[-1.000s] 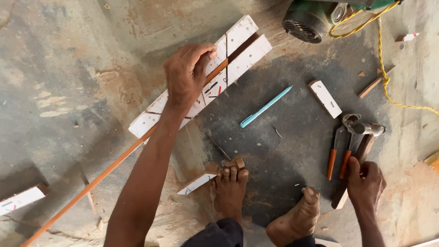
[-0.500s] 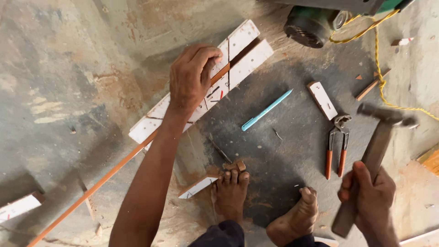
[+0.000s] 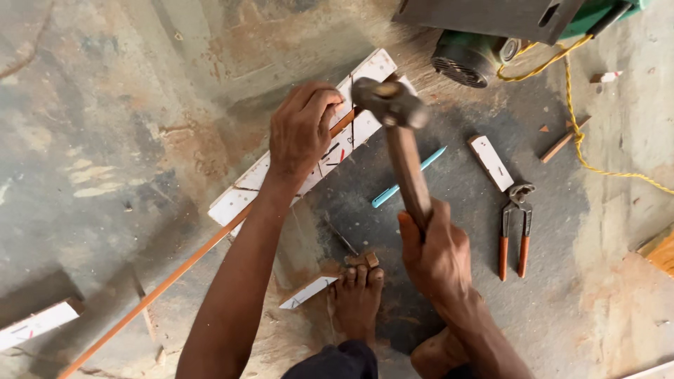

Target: The person assembles a wooden structure by hammering nails into white wooden slats and a central orange strip. They use a hammer and a nail set to secure the pieces, then use a power sander to smooth the surface.

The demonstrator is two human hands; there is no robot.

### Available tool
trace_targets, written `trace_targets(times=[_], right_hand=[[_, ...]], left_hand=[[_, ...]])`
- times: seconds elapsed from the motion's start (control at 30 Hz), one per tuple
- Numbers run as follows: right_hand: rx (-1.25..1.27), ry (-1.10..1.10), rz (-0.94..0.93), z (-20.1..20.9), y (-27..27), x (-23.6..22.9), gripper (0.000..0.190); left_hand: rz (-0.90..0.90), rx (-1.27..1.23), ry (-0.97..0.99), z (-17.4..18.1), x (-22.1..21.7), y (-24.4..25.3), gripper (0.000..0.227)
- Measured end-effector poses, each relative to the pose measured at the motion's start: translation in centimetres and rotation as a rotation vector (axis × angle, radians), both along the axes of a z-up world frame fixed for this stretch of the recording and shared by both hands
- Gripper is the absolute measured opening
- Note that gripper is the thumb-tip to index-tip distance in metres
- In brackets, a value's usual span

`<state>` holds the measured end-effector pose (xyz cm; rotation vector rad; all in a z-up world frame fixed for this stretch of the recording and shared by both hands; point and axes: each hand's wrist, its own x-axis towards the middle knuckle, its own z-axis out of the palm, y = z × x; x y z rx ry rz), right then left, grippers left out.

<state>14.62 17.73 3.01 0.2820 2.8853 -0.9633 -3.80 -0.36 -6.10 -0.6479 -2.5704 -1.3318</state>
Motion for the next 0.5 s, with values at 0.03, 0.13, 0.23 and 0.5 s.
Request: trace_targets(times=[0.03, 0.13, 0.23, 0.5], right_hand=[[-0.005, -0.093, 0.007, 0.0, -0.1, -0.9, 0.03], [-0.028, -0.408, -0.074, 0.5, 0.3, -2.0, 0.029], [-0.047, -0.248, -0.107, 1.0, -0.1, -1.6, 0.029], [-0.007, -0.537, -0.112, 1.8, -0.5, -3.1, 0.029]], left_hand=[[-0.003, -0.012, -0.002, 0.0, -0.1, 0.0, 0.011], [0.006, -0.03, -0.002, 0.0, -0.1, 0.2, 0.012], [0.0, -0.022, 0.005, -0.1, -0.3, 0.1, 0.012], [0.015, -0.023, -0.006, 0.0, -0.2, 0.1, 0.01]])
